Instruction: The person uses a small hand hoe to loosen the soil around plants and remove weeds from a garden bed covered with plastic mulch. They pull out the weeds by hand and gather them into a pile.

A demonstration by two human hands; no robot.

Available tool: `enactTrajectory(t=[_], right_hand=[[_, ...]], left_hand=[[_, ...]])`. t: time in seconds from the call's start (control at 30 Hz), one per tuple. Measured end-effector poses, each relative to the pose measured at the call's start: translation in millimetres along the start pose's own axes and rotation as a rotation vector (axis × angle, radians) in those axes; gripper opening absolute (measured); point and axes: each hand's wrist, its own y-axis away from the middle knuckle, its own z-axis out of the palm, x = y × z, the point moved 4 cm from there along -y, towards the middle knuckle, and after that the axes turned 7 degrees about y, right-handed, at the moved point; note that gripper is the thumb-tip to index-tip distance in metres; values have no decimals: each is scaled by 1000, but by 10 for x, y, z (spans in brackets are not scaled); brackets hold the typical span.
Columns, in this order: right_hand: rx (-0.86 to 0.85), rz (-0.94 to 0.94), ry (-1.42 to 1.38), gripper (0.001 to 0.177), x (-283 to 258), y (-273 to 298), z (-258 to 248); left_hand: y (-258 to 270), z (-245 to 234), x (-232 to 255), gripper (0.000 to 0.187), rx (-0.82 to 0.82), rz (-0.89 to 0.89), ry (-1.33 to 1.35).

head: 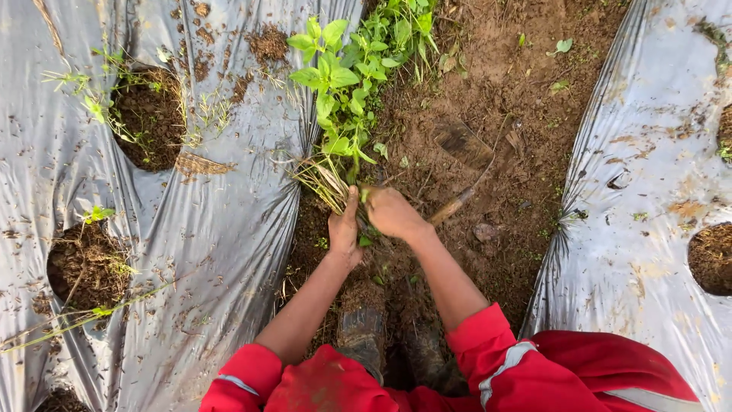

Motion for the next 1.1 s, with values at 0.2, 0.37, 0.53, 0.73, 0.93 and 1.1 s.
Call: enactTrajectory(t=[0.2,0.37,0.53,0.73,0.93,1.1], right_hand=[[-285,69,-166,51,-279,289,-413],[144,-160,-163,32,40,-312,-185],[327,-345,50,43,-310,-581,-291],[195,-311,-79,32,-374,-698,-269],[165,-132,73,59,-413,-576,-332],[382,-261,46,29,75,-1043,239]], left_hand=[[-152,-332,-93,107,-59,-72,111],[-110,-205,-125,104,10,-148,176],[-559,-455,-560,107,3,-204,156],[68,-116,-95,104,-115,-160,112],[222,-70,-367,120,159,-191,342],[291,-40,-317,52,270,11,406]])
